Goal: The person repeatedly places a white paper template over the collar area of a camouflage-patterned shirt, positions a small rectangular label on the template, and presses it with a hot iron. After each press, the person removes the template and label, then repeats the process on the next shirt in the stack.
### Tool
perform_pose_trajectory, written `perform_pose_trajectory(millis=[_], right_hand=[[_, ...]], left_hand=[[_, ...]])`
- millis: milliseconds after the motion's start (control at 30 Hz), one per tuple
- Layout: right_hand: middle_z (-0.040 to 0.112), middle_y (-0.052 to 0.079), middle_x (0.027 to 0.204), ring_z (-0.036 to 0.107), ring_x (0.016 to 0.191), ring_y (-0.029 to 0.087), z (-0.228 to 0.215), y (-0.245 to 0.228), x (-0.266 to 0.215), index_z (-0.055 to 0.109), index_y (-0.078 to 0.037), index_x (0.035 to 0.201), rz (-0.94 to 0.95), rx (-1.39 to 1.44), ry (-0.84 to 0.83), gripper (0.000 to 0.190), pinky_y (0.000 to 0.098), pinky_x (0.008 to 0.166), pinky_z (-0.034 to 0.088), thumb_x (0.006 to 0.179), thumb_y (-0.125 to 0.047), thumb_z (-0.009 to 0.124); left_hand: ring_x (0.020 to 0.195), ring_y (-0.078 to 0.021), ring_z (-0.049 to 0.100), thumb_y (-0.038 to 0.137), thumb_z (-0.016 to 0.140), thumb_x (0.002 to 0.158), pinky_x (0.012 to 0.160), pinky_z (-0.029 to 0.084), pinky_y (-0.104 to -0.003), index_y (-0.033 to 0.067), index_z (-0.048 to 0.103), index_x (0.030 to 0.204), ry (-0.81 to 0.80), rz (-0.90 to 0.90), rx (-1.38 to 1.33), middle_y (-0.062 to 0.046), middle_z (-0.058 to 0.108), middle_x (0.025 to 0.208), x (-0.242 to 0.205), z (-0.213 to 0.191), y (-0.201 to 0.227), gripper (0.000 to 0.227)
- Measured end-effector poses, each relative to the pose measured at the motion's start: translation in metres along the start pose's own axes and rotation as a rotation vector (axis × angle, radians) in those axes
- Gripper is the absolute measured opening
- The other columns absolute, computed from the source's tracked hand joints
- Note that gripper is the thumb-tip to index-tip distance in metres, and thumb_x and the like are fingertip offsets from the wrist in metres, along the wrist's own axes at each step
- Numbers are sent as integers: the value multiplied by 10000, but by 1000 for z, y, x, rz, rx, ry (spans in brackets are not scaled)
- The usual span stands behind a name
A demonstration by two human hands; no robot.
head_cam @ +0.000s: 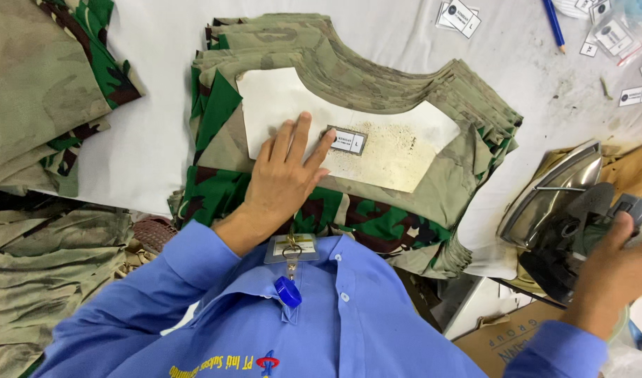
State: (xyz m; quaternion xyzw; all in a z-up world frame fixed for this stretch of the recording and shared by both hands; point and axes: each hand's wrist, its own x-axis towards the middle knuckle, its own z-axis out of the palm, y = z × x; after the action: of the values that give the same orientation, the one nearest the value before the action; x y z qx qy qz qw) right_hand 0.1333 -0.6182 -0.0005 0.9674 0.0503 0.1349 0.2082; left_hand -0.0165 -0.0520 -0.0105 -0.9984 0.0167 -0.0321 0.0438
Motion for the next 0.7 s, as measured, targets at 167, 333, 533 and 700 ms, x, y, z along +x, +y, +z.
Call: perform_pose_trajectory(millis=[167,333,533,700], right_hand=[[604,338,923,531,779,533,-14,-10,8,522,93,1110,26,533,-209,395,549,649,360,1343,-210,421],[688,334,978,617,792,513,-34,-36,14,647,111,1234,-23,458,-121,280,530,625,426,1211,-146,539],[588,282,1314,520,1254,400,-119,-222,5,567,125,1327,-195,916,56,380,472,1106,354,987,198,412],[569,118,1182,557,972,352,-156,-339,-2,682,-269,1258,-702,859,78,326,399,745,434,938,-323,648]], left_hand=[[1211,-266,536,634,759,799,871,524,-328,271,402,1499,-17,27,55,-142,459,1447,-1,-2,-1,865],[1176,-244,531,669,725,798,802,537,-284,279,417,1490,-23,50,108,-130,466,1418,4,-5,-4,852],[1172,-236,505,668,676,850,789,543,-262,269,382,1516,-46,93,132,-130,439,1426,2,-3,-5,830],[1184,-398,537,467,636,900,843,534,-393,157,423,1492,75,79,-58,-257,499,1354,-2,8,-2,702]])
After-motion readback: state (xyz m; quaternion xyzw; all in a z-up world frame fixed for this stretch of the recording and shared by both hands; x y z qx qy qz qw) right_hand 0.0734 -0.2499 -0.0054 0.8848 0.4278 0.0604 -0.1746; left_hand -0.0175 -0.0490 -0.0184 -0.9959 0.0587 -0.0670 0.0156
